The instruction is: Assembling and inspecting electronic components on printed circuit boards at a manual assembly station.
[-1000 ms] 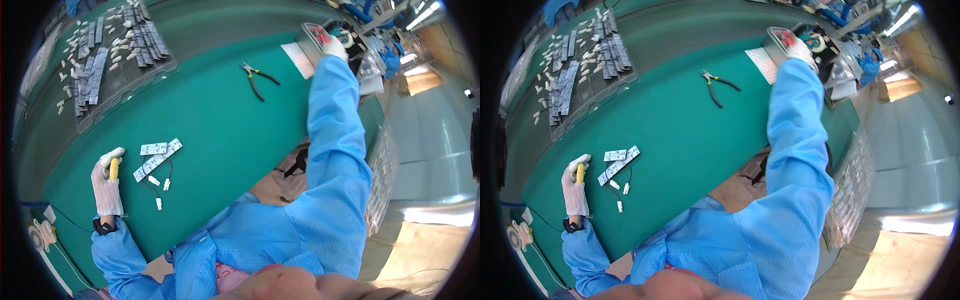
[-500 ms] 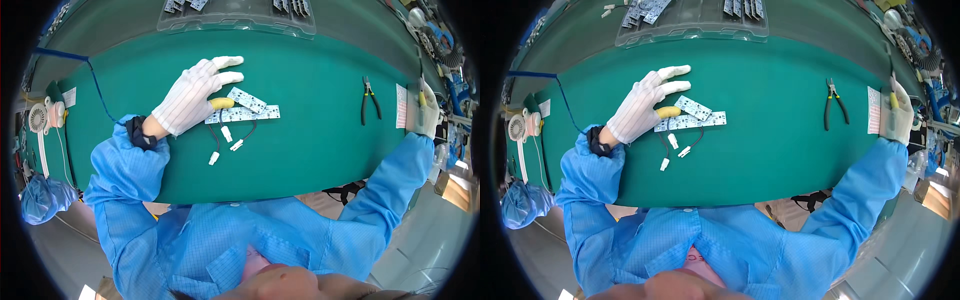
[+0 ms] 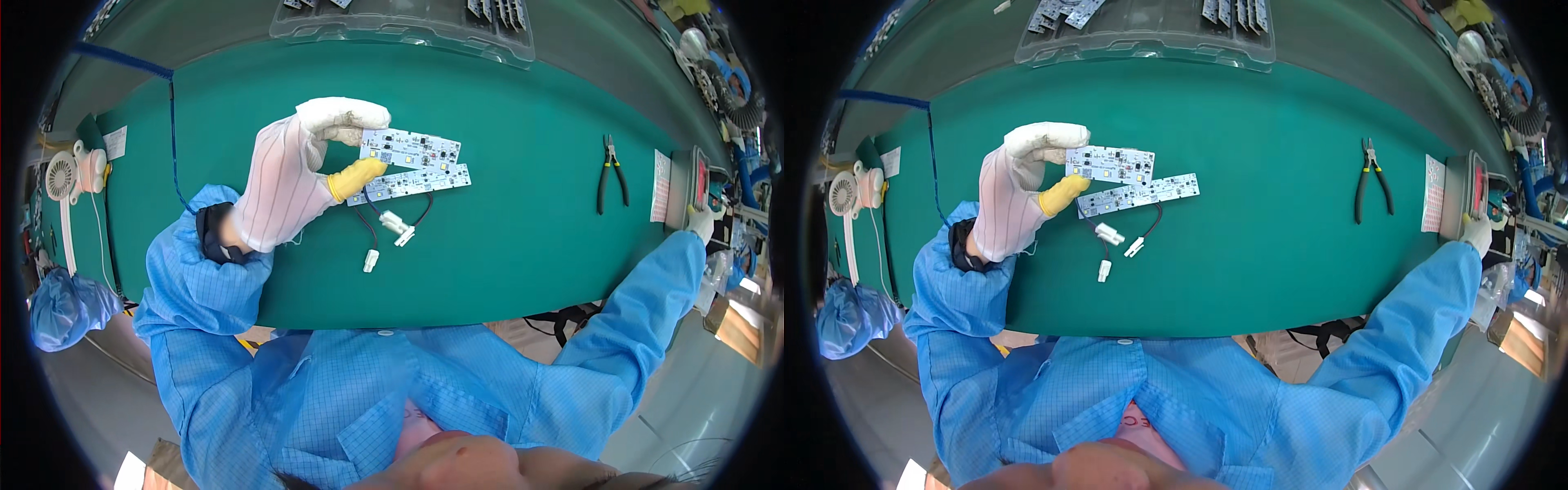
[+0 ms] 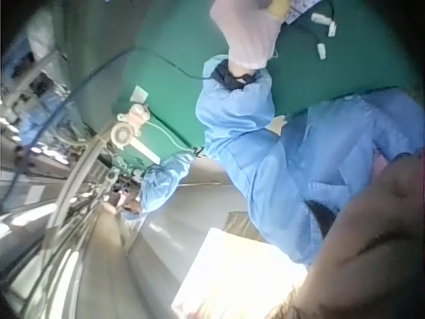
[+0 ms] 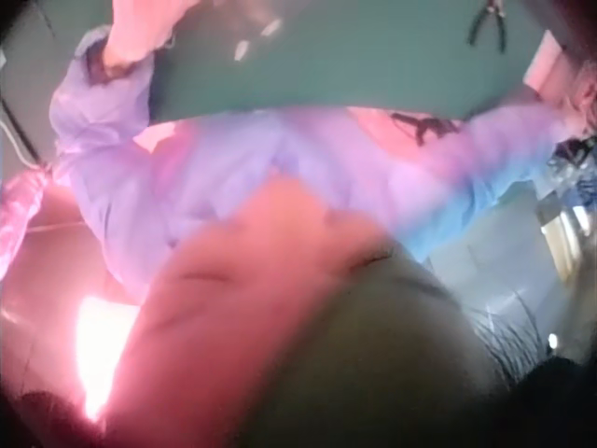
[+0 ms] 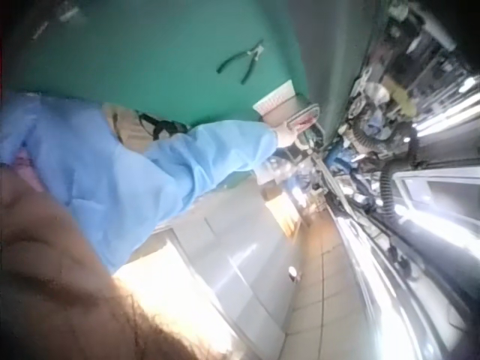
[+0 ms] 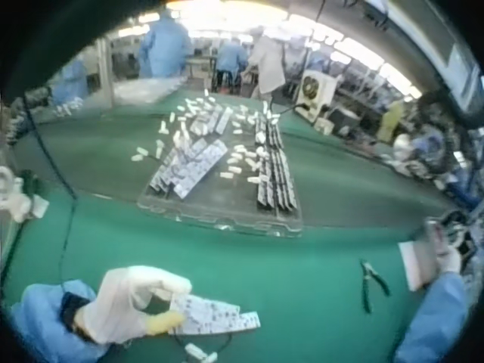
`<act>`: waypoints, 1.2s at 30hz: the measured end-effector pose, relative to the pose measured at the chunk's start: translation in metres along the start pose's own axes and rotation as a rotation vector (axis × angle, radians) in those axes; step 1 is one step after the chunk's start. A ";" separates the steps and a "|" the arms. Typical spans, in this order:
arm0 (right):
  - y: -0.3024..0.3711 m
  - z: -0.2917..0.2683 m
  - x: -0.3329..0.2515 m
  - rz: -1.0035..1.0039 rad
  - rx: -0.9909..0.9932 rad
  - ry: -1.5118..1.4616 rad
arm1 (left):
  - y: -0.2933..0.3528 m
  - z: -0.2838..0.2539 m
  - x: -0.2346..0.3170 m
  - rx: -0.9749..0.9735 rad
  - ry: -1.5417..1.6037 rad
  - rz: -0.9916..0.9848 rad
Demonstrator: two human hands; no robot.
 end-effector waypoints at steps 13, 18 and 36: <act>-0.042 0.011 0.063 0.055 0.112 -0.010 | 0.001 0.000 0.011 0.016 0.038 -0.019; -0.045 0.008 0.072 0.146 0.039 -0.081 | 0.001 -0.002 0.006 0.073 0.032 -0.039; 0.017 0.009 0.034 0.079 -0.638 -0.148 | 0.024 -0.007 -0.013 -0.136 0.145 -0.482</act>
Point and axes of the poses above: each hand's wrist, its own y-axis away from the middle knuckle, its own z-axis out of the palm, x = y × z, the point moved 8 cm from there along -y, towards the middle knuckle, and after that the axes turned 9 degrees about -y, right-handed, at the moved point
